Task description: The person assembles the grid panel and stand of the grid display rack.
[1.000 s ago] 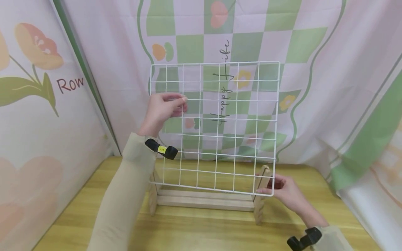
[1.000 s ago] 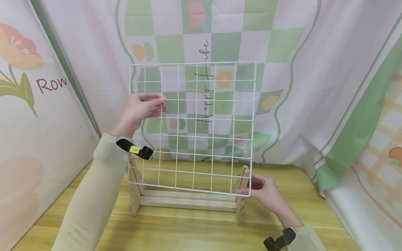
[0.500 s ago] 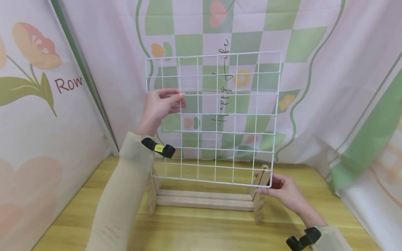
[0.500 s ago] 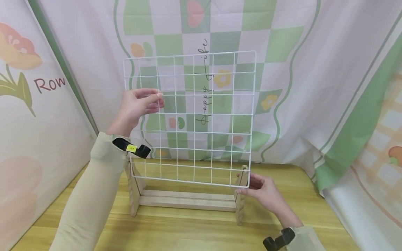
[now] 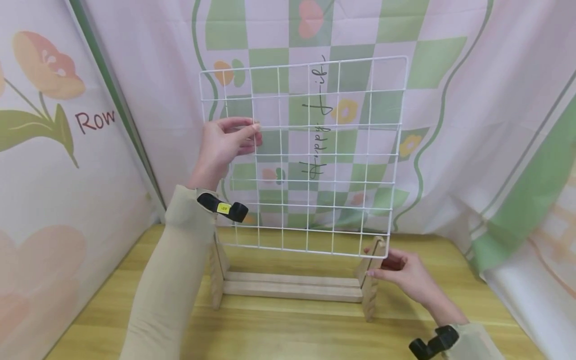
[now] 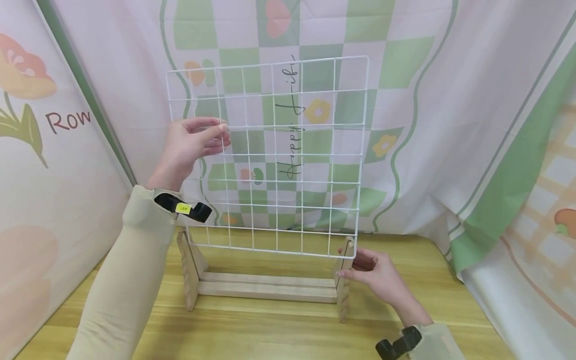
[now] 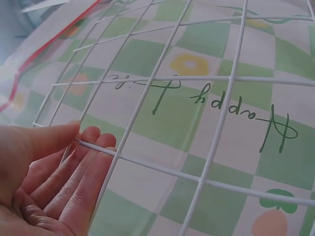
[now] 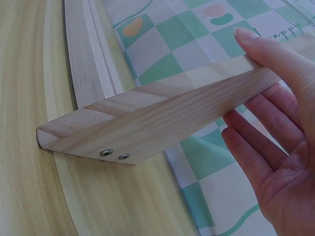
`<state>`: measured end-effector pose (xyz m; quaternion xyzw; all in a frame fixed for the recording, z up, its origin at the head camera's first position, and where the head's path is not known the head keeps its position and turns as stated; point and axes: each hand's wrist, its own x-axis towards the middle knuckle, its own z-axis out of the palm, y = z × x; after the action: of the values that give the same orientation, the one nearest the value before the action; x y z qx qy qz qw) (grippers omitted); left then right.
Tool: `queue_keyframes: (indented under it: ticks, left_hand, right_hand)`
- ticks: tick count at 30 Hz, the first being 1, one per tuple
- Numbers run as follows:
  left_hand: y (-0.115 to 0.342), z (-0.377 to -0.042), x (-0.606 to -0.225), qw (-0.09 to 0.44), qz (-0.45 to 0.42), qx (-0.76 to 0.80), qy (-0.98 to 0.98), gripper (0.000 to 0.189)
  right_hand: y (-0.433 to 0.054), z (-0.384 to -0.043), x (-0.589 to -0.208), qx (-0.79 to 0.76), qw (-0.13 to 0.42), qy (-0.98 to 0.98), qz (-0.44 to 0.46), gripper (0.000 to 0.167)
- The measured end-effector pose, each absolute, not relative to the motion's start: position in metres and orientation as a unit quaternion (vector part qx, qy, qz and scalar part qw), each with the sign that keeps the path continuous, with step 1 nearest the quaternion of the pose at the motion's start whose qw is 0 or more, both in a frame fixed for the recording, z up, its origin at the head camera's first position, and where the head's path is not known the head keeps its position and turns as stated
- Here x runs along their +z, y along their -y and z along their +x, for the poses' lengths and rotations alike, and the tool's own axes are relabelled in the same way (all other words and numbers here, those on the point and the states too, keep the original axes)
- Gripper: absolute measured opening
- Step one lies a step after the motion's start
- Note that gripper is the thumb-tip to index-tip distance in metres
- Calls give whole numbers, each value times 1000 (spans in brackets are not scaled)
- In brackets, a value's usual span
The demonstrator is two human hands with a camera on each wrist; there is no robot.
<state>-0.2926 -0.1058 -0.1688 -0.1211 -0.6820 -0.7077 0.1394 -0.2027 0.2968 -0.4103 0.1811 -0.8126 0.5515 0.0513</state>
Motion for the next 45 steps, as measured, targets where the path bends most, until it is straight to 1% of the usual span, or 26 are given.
queue_keyframes:
  ticks: [6,15,21,29,45]
  left_hand:
    - [107,-291,-164,138,-122,-710,680,20]
    - [108,-290,-160,148,-120,-716,671,19]
    - [108,-289,-158,156,-121,-712,674,19]
    - [107,-289,-157,173,-125,-707,674,18]
    - [102,-289,-149,182,-113,-707,674,19]
  right_hand:
    - [-297,-203,-409,555,55,810,183,47]
    - [-297,-201,-407,544,43,824,155,53]
    - [-297,-200,-408,538,41,829,146,50]
    - [-298,-203,-410,540,39,829,144,52]
    - [-295,-199,-408,545,49,823,148,49]
